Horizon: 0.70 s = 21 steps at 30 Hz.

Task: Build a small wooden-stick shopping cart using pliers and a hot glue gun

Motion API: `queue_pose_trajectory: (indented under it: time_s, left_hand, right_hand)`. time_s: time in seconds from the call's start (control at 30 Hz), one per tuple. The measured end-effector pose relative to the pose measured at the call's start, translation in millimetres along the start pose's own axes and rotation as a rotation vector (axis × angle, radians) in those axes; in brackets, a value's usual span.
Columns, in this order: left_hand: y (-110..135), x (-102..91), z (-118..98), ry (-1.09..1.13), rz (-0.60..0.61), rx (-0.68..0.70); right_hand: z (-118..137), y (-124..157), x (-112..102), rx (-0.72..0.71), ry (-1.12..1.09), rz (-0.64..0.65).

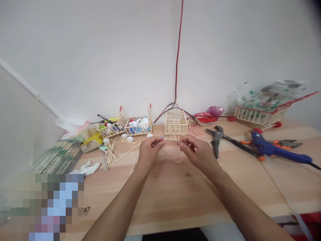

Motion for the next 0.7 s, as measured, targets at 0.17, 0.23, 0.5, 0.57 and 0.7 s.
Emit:
queue_pose_trajectory:
  time_s: [0.17,0.23,0.5,0.57,0.7]
  left_hand:
    - [7.2,-0.2,-2.6,0.078,0.031,-0.047]
    - [9.8,0.4,-4.9,0.097,0.039,-0.056]
    - [14.4,0.9,-7.3,0.117,0.050,-0.027]
    - [14.5,0.7,-7.8,0.120,0.047,-0.023]
    - [15.0,0.8,-8.9,0.119,0.038,-0.017]
  right_hand:
    - [-1.2,1.1,3.8,-0.079,0.077,0.031]
    - [-1.4,1.0,5.3,-0.102,0.100,0.045]
    - [-0.6,1.3,10.1,-0.124,0.123,0.083]
    - [-0.6,1.7,10.7,-0.123,0.127,0.081]
    - [-1.8,2.7,11.5,-0.119,0.134,0.087]
Point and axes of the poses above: each hand's wrist, its own y-axis away from the middle knuckle, its own x-axis out of the palm, z = x × y, the point moved 1 cm from there along -y, towards the middle knuckle, and after that the axes turned 14 degrees about -x, right-handed, at the moved point
